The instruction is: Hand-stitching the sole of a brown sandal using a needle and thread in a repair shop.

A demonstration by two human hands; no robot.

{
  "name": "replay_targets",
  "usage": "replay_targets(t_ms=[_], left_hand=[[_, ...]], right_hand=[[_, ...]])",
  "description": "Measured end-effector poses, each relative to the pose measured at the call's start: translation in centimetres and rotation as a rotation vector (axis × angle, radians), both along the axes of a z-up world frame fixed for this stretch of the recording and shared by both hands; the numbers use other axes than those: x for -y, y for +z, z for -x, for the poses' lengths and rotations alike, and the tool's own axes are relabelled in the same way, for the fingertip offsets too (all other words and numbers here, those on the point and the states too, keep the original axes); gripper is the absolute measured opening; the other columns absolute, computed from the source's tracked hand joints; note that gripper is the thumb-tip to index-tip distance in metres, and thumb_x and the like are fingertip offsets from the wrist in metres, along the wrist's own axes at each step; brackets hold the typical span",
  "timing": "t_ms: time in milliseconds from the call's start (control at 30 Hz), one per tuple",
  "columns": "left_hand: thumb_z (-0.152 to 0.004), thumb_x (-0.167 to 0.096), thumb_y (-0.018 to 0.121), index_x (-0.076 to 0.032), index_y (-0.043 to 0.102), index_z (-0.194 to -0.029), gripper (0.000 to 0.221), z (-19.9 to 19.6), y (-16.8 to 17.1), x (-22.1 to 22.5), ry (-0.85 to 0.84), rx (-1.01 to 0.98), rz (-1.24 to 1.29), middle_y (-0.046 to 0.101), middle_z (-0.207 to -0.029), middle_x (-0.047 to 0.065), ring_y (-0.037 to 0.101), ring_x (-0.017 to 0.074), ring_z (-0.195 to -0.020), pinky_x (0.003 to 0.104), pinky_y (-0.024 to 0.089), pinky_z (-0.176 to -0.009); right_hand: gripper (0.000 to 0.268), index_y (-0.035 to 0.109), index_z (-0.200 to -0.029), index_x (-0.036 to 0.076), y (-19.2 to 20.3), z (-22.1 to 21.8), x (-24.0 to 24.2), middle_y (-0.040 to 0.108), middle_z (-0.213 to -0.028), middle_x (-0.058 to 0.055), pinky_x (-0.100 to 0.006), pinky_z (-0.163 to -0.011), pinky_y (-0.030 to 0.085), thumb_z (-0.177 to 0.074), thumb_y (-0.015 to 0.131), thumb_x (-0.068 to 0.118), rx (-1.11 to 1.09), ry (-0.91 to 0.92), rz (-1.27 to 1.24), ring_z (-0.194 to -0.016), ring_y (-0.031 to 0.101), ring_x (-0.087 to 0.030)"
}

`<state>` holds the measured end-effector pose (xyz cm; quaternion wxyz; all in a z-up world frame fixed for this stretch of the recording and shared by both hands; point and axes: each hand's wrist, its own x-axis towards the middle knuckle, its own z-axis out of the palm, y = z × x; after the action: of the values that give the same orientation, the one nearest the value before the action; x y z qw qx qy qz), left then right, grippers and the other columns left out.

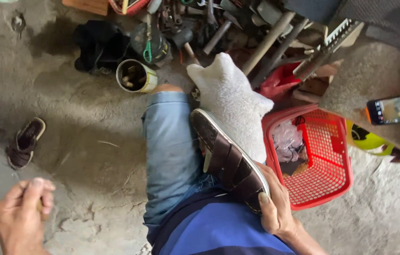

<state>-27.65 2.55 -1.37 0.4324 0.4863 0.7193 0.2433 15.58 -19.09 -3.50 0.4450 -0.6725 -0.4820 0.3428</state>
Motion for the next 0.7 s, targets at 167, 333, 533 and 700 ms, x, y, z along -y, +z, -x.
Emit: replay_targets(t_ms=[167, 333, 533, 700], left_hand=[[-0.11, -0.027, 0.077, -0.006, 0.077, -0.146, 0.042, 4.1, -8.1, 1.2, -0.318, -0.933, -0.428, 0.069, -0.117, 0.024, 0.066, 0.0446, -0.106, 0.056, 0.052, -0.085], [-0.096, -0.003, 0.074, -0.006, 0.073, -0.12, 0.025, -15.2, -2.3, 2.7, -0.483, -0.223, -0.596, 0.069, -0.117, 0.013, 0.065, 0.0288, -0.104, 0.038, 0.053, -0.091], [-0.099, -0.016, 0.067, -0.006, 0.055, -0.132, 0.036, -23.5, -4.5, 5.1, -0.903, -0.083, -0.384, 0.064, -0.113, 0.01, 0.072, 0.0297, -0.071, 0.043, 0.057, -0.054], [-0.101, -0.013, 0.055, -0.009, 0.064, -0.098, 0.011, -24.4, -3.7, 5.5, -0.884, 0.112, -0.177, 0.074, -0.079, 0.008, 0.07, 0.0355, -0.065, 0.049, 0.046, -0.052]], right_hand=[[0.061, 0.05, -0.137, -0.012, 1.2, -0.2, -0.8, 0.058, -0.137, -0.028, -0.044, -0.114, 0.042, -0.104, 0.032, 0.036, -0.044, 0.067, 0.095, -0.129, 0.059, -0.038], [0.059, 0.051, -0.139, -0.01, 0.9, -0.6, 0.0, 0.058, -0.14, -0.028, -0.043, -0.114, 0.042, -0.104, 0.033, 0.034, 0.07, 0.089, 0.185, -0.132, 0.059, -0.038], [0.057, 0.053, -0.136, -0.01, 0.3, -0.9, 0.8, 0.063, -0.13, -0.029, -0.044, -0.102, 0.049, -0.105, 0.029, 0.031, 0.228, 0.123, 0.184, -0.119, 0.064, -0.041], [0.059, 0.064, -0.122, -0.003, 0.1, 0.3, 0.6, 0.071, -0.099, -0.018, -0.038, -0.07, 0.05, -0.103, 0.029, 0.041, 0.183, -0.023, 0.244, -0.083, 0.068, -0.027]])
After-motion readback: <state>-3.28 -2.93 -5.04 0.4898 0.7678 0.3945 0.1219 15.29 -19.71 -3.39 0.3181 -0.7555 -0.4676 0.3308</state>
